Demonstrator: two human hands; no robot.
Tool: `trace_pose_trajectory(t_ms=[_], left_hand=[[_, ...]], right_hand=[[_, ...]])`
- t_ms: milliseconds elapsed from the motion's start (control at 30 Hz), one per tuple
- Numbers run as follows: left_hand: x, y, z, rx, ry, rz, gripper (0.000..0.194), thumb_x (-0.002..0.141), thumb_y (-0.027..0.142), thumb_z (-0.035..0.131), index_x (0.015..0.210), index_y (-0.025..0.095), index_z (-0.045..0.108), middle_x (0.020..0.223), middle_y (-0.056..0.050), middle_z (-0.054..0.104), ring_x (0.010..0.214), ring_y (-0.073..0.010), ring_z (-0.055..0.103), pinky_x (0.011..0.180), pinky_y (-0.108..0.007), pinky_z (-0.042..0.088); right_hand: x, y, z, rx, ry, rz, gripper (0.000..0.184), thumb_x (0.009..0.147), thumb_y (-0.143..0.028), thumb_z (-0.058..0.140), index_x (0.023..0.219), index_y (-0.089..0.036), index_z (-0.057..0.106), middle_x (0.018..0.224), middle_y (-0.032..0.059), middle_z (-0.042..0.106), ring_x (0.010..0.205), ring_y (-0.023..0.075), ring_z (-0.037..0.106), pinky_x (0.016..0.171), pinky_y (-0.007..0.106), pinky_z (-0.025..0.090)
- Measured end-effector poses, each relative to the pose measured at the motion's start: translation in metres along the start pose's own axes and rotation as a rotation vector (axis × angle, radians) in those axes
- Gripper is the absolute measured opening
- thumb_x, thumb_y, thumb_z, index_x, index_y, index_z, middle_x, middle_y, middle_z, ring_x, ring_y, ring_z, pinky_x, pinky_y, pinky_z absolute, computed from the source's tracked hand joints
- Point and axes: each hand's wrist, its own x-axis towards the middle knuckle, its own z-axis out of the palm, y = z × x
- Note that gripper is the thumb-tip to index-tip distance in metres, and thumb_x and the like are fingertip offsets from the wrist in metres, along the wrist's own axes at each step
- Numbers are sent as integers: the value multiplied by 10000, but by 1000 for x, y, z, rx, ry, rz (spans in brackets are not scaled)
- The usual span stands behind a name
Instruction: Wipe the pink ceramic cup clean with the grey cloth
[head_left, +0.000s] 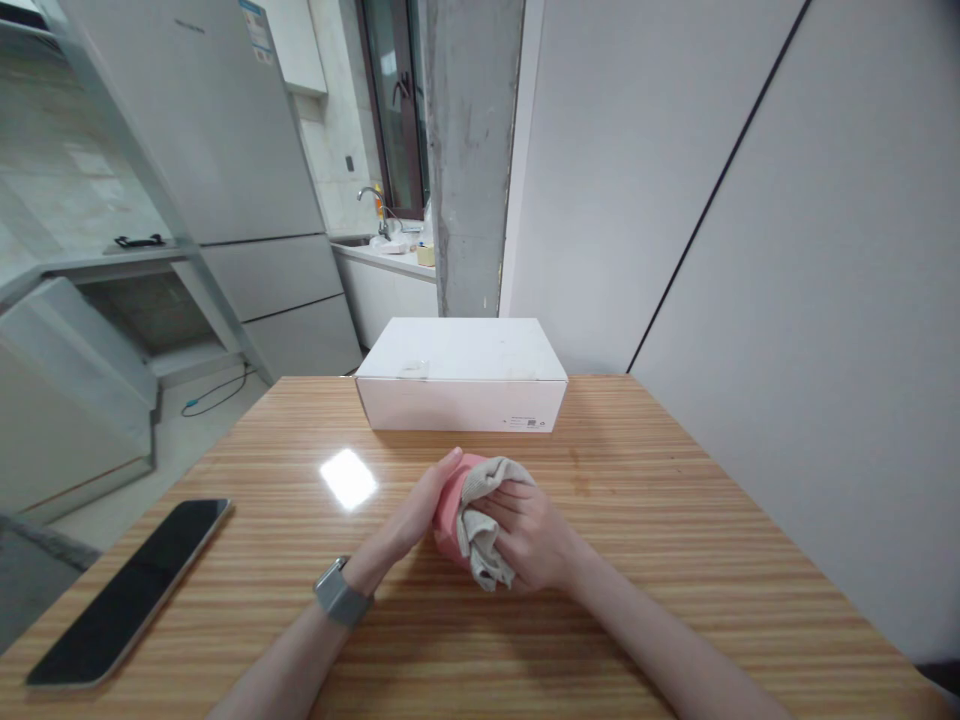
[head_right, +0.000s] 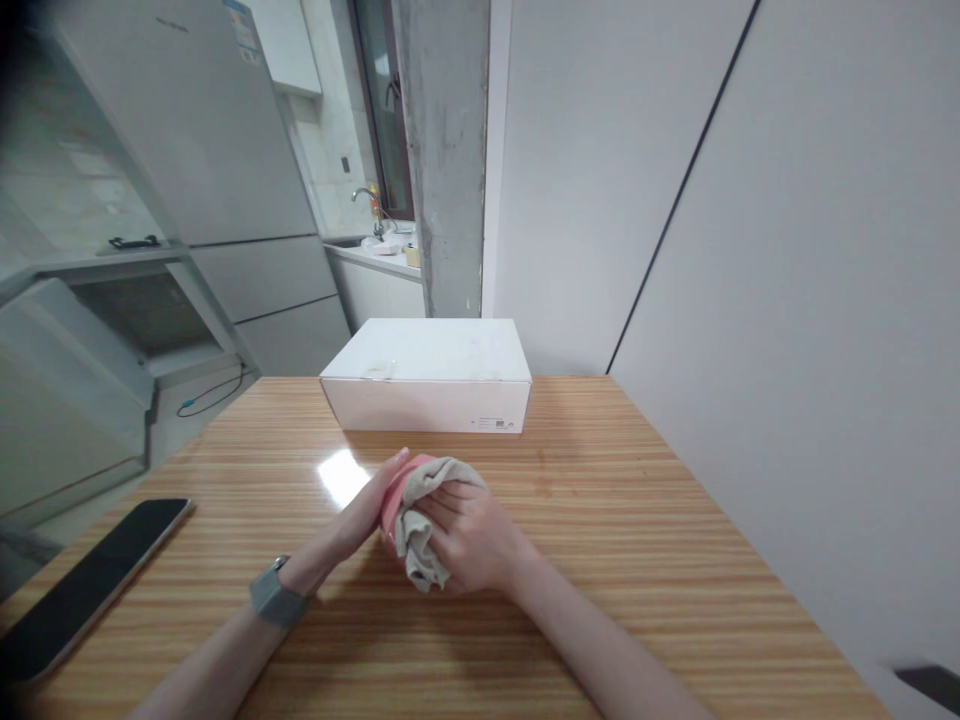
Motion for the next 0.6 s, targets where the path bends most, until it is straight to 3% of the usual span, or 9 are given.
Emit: trace_pose_trajectory(t_ms=[133, 300, 400, 600], left_hand=[[-1, 2, -4, 327, 34, 135, 492, 835, 570, 477, 819, 144, 722, 904, -54, 726, 903, -248, 609, 881, -339, 434], [-5, -1, 8, 337, 57, 206, 526, 816, 599, 483, 923, 140, 717, 889, -58, 713, 884, -244, 589, 821, -333, 460], [-7, -7, 9, 265, -2, 196, 506, 819, 577, 512, 1046, 158, 679, 1001, -69, 699, 962, -244, 586, 888, -338, 444], [-8, -23, 13, -87, -109, 167, 512, 828, 450, 586, 1286, 231, 520, 1245, -85, 602, 1162, -240, 528, 1032, -379, 355]], right_hand=[[-2, -1, -3, 33, 7, 14, 254, 814, -250, 422, 942, -130, 606, 895, 142, 693, 938, 245, 631, 872, 398, 485], [-9, 7, -14, -3, -11, 65, 232, 822, -238, 412, 960, -162, 582, 854, 121, 688, 833, 242, 636, 812, 403, 480], [-11, 8, -18, -25, 14, 74, 242, 827, -244, 398, 976, -172, 574, 807, 104, 685, 776, 243, 630, 776, 399, 474], [-20, 12, -15, -90, 14, 98, 282, 803, -246, 381, 994, -185, 579, 780, 98, 684, 710, 249, 614, 728, 392, 460]])
